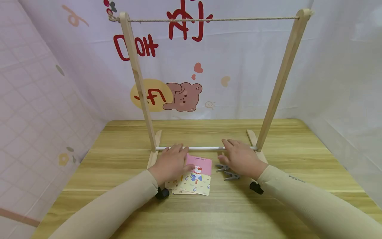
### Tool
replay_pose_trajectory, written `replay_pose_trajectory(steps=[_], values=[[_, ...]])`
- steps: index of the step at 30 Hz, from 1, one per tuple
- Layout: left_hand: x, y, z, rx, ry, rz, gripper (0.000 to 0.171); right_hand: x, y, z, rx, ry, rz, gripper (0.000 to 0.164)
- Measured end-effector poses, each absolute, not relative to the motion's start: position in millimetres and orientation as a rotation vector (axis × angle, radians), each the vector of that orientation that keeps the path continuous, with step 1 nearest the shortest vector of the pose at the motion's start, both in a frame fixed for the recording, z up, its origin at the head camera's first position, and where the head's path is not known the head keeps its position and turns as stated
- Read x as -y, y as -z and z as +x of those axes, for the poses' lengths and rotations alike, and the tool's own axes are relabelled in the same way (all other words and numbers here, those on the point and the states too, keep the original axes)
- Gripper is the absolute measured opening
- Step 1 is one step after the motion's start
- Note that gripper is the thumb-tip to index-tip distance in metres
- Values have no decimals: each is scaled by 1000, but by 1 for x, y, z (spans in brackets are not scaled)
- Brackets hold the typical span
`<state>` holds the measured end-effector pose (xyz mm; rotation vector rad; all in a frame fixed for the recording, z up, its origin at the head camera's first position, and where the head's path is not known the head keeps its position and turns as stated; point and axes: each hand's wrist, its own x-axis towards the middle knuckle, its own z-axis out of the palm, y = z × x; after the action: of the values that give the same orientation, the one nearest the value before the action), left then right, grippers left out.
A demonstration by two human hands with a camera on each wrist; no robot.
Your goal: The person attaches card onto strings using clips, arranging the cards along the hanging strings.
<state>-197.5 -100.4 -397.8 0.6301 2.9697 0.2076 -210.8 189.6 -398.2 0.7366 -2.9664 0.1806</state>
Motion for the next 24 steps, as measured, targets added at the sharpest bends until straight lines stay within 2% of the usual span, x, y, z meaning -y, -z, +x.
replay_pose_trajectory(steps=[3,9,12,24], values=[[101,398,-195,-2965,-199,642,82,-189,398,-211,2955,-201,742,67],[102,398,-192,-2961,-173,672,78,-190,398,-208,2872,-212,840,41],[103,399,-192,-2962,-177,694,76,-191,398,-207,2835,-194,884,33],[104,404,-191,-2936,-176,655,77,-193,405,-206,2833,-166,963,24]])
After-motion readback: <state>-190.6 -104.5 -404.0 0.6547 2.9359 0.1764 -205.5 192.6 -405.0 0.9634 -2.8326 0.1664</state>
